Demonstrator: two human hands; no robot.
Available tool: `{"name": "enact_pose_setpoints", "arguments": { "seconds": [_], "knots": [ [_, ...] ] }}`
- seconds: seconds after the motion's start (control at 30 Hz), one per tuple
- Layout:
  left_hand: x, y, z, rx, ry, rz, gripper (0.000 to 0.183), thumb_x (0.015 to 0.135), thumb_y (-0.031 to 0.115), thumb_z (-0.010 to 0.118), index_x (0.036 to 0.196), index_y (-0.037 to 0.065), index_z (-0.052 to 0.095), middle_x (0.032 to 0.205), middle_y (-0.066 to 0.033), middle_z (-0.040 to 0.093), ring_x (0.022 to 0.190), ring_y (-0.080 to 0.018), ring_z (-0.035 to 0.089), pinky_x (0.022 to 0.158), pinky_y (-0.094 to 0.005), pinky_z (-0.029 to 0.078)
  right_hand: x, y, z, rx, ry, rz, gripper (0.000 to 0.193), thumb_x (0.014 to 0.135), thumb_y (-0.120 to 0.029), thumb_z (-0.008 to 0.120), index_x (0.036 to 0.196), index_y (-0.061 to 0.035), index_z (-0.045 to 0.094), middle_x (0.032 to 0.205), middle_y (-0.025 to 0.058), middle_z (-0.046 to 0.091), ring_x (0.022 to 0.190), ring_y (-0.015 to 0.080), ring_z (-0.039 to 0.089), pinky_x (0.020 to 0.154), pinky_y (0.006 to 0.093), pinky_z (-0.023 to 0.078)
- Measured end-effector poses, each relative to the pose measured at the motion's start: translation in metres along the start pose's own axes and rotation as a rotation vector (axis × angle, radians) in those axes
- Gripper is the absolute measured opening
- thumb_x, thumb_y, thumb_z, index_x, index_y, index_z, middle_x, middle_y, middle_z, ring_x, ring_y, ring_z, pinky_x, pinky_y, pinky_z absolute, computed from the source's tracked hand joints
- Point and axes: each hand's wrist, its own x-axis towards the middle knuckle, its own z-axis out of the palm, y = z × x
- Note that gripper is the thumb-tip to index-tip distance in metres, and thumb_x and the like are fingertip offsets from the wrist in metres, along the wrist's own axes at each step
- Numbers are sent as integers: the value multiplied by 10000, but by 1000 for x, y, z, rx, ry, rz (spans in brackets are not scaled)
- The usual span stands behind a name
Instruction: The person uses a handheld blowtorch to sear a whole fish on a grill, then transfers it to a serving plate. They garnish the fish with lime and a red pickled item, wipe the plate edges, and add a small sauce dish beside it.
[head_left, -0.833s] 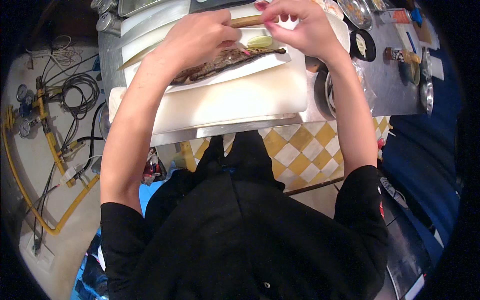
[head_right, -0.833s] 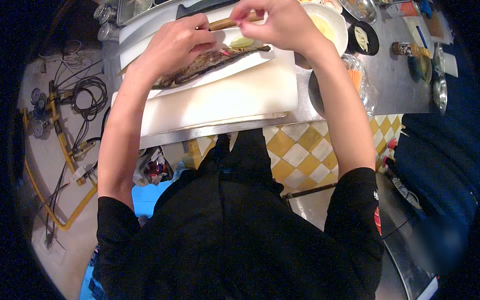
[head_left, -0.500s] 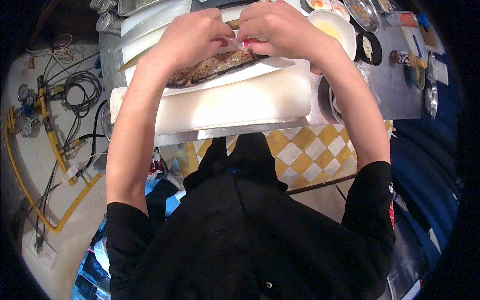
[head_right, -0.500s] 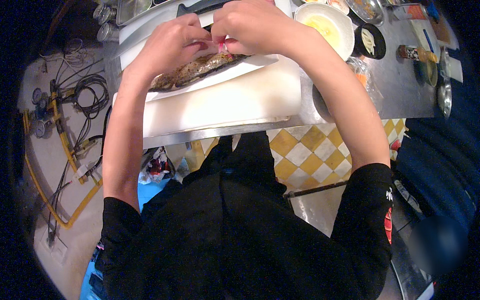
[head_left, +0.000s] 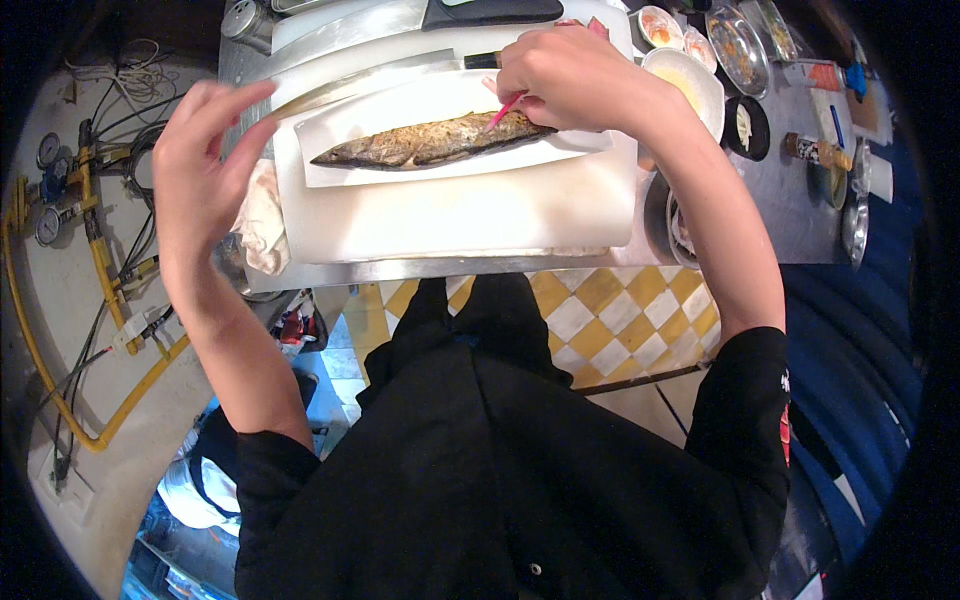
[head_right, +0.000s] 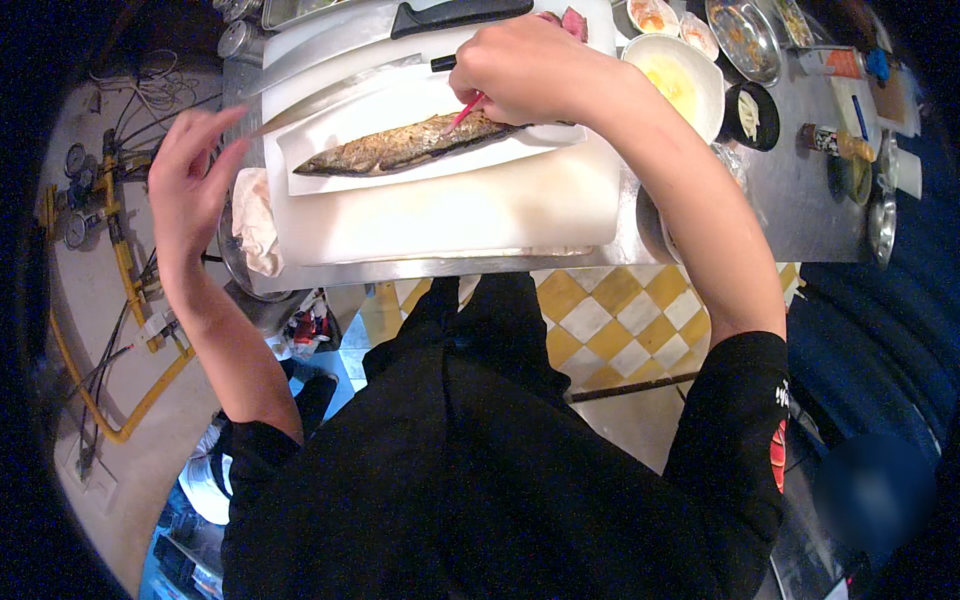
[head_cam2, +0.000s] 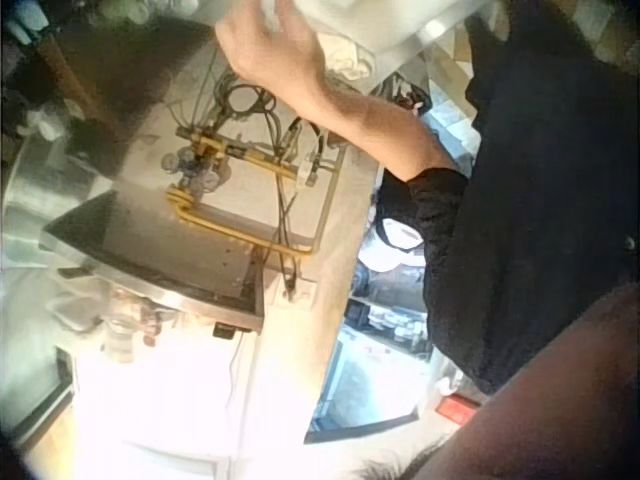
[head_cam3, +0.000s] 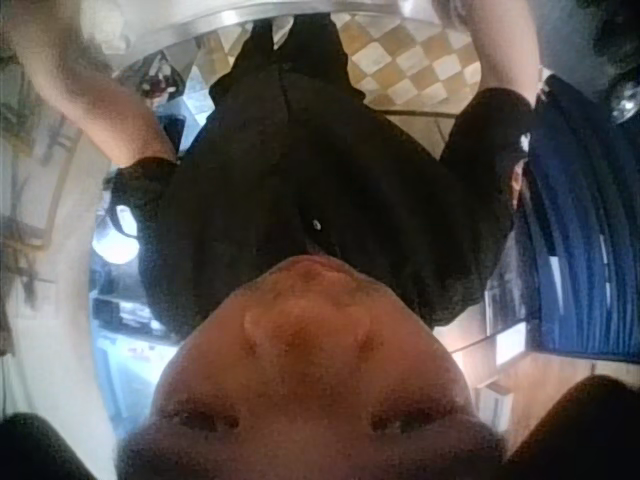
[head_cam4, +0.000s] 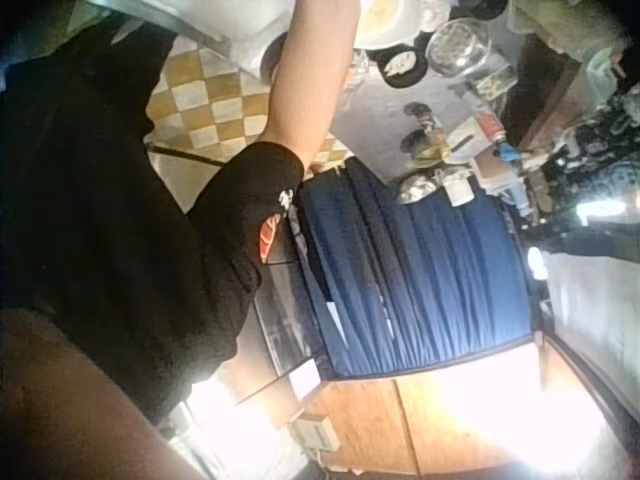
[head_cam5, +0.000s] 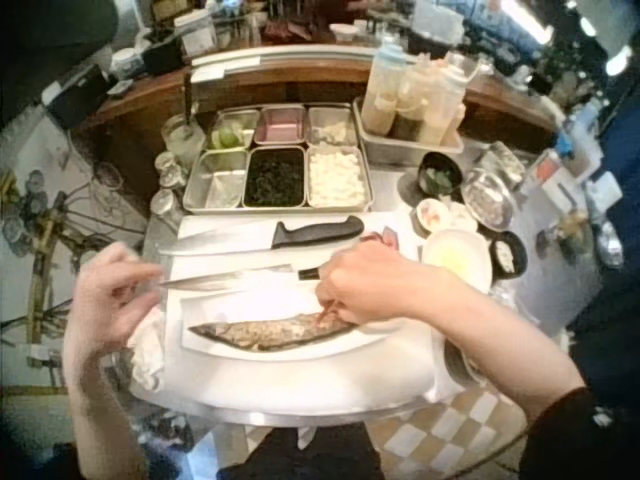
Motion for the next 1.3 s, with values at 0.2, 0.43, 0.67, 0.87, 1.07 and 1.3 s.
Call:
{"name": "enact_pose_setpoints", "arguments": {
  "seconds": [0.2, 0.43, 0.67, 0.87, 1.07, 1.3],
  "knots": [
    [-88, -46, -23, 42, 45, -318, 365, 769, 28, 741, 1128, 47, 684, 874, -28, 582, 702, -108, 447, 592, -233, 369, 4, 3, 1, 14, 40, -22, 117, 708, -92, 708, 823, -74, 719, 739, 105, 674, 759, 297, 665, 676, 418, 518],
    [-145, -69, 23, -72, -71, -425, 325, 788, -12, 664, 1107, 48, 664, 950, -70, 614, 752, -146, 558, 670, -266, 463, -2, 3, -24, -32, 163, -70, 206, 735, -103, 686, 937, -84, 719, 809, 130, 689, 781, 274, 672, 682, 393, 520],
    [-137, -73, 89, 218, 18, -397, 252, 718, 23, 646, 931, 25, 512, 906, -171, 538, 861, -411, 563, 727, -473, 474, -70, 50, -86, 335, 318, 308, 301, 813, -50, 611, 1107, -30, 673, 886, 32, 683, 754, 82, 580, 692, 230, 471],
    [-120, -67, 76, 114, -17, -486, 237, 640, 53, 641, 827, 35, 497, 824, -184, 523, 806, -431, 556, 681, -491, 445, -50, 46, -132, 478, 322, 416, 292, 825, -148, 684, 1081, -7, 672, 880, 89, 685, 772, 116, 623, 699, 270, 504],
    [-120, -99, 80, -25, -42, -545, 151, 639, 10, 573, 784, 1, 534, 698, -157, 511, 676, -337, 546, 626, -403, 426, -2, 76, -191, 218, 467, 301, 311, 827, -178, 693, 1082, 1, 671, 903, 112, 702, 775, 170, 653, 725, 306, 524],
    [-131, -82, 34, -514, 131, -797, 235, 889, 150, 581, 1050, -11, 636, 828, 9, 572, 731, -116, 504, 639, -267, 411, -92, 145, -196, 82, 307, 533, 311, 816, -193, 694, 1083, -33, 689, 833, 87, 684, 732, 192, 639, 684, 321, 503]
  ]
}}
